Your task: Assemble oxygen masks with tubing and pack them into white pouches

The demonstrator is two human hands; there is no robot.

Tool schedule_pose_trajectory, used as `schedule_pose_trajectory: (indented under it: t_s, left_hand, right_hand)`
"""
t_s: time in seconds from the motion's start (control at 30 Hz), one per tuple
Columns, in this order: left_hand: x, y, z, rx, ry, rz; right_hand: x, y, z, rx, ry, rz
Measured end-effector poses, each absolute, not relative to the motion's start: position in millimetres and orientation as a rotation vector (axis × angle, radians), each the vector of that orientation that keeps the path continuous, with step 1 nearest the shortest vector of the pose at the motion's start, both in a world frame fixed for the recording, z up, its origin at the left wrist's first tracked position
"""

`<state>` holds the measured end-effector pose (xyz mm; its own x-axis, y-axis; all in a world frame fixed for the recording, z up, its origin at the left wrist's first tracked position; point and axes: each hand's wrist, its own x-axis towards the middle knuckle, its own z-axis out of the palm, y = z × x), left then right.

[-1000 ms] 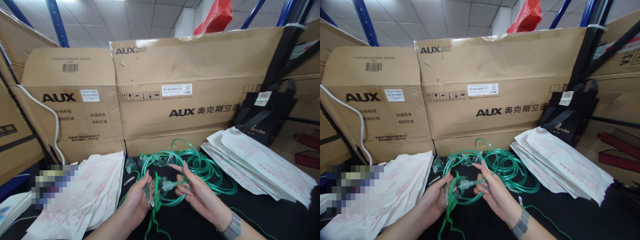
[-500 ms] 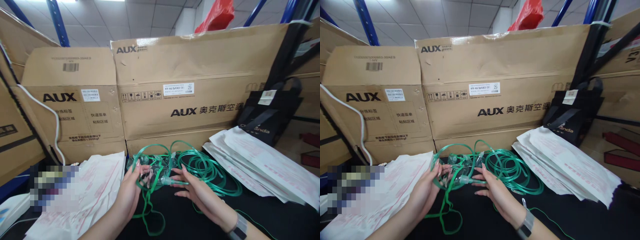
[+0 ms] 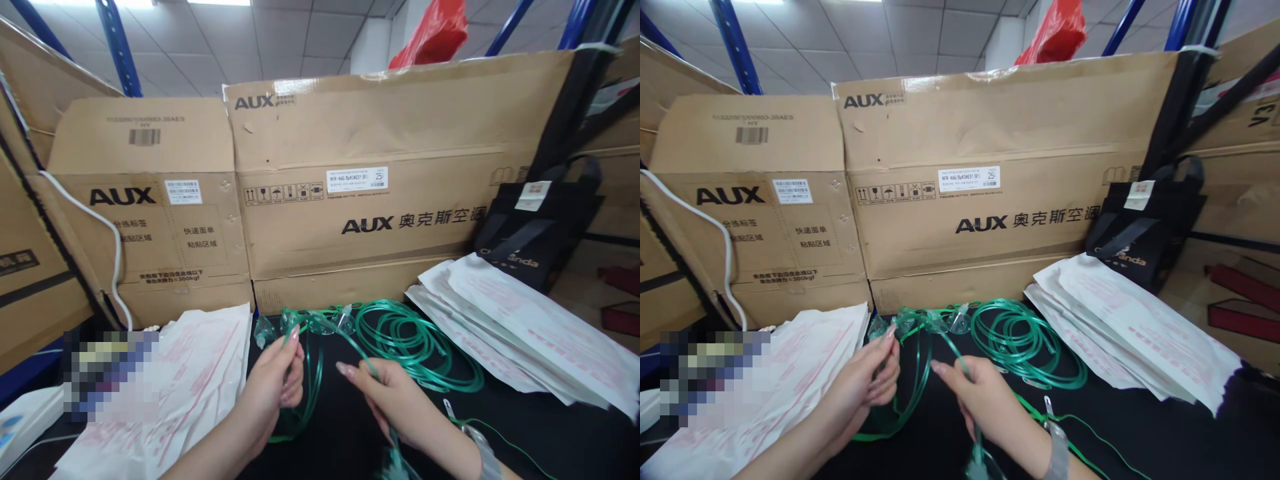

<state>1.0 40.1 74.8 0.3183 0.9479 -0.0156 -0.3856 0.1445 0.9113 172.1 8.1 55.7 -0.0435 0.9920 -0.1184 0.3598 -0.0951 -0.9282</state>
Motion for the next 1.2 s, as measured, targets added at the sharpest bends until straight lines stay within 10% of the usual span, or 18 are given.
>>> schedule_pose_trajectory:
  t_s: [0.53, 1.2]
  left_hand:
    - [15, 25, 74, 1.191, 0.995, 0.930]
    - [-49, 26, 144, 0.656, 0.023, 1.191]
  right_hand:
    - [160, -26, 56, -1.094, -2.582, 0.374]
    - [143, 0, 17, -1.049, -1.432, 1.897]
